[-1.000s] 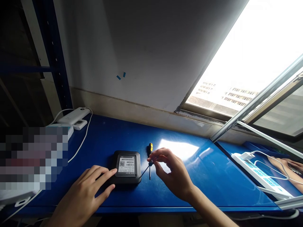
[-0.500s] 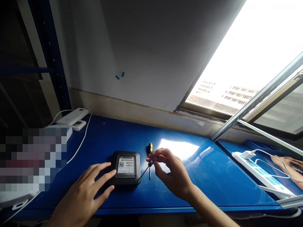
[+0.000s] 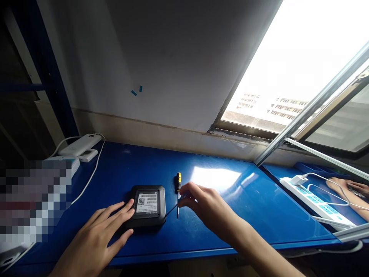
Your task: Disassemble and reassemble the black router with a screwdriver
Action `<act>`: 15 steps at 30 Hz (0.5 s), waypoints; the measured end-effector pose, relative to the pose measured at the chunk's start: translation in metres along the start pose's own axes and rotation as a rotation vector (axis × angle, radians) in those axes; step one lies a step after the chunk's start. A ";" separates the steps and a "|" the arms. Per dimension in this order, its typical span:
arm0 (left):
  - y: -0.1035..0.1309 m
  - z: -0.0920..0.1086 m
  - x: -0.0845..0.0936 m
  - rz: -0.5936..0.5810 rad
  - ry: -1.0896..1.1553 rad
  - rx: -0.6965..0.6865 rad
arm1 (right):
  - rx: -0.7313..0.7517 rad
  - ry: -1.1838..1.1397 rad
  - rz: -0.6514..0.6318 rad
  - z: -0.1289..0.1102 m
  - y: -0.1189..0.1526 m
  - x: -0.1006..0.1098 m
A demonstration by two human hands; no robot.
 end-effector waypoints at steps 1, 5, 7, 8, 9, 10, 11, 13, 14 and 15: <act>0.001 -0.001 0.000 0.007 0.004 -0.002 | 0.002 0.036 -0.027 -0.002 0.000 0.000; 0.004 -0.005 0.000 0.018 0.011 -0.002 | 0.053 0.239 -0.071 -0.010 0.001 0.004; 0.003 -0.005 0.001 0.036 0.003 -0.009 | 0.057 0.316 -0.092 -0.006 0.004 0.003; 0.003 -0.004 0.003 0.051 -0.004 -0.014 | 0.053 0.345 -0.109 -0.001 0.006 0.001; 0.002 -0.003 0.005 0.069 -0.010 -0.021 | 0.039 0.378 -0.126 0.005 0.009 -0.002; 0.002 -0.002 0.006 0.085 -0.017 -0.027 | 0.028 0.407 -0.145 0.013 0.013 -0.007; 0.002 -0.001 0.007 0.095 -0.023 -0.034 | 0.017 0.426 -0.164 0.021 0.018 -0.012; 0.003 -0.001 0.006 0.089 -0.035 -0.040 | -0.029 0.446 -0.188 0.039 0.029 -0.023; 0.004 -0.002 0.004 0.078 -0.040 -0.043 | -0.052 0.441 -0.186 0.047 0.035 -0.029; 0.005 -0.003 0.002 0.065 -0.045 -0.045 | -0.072 0.441 -0.168 0.053 0.040 -0.034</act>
Point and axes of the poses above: each hand's wrist, its own y-axis away from the middle knuckle, its own x-axis out of the back of the hand, z = x × y, the point moved 8 cm from there along -y, towards the middle knuckle, and after that the axes turned 8 degrees about y, right-handed, at the moved point
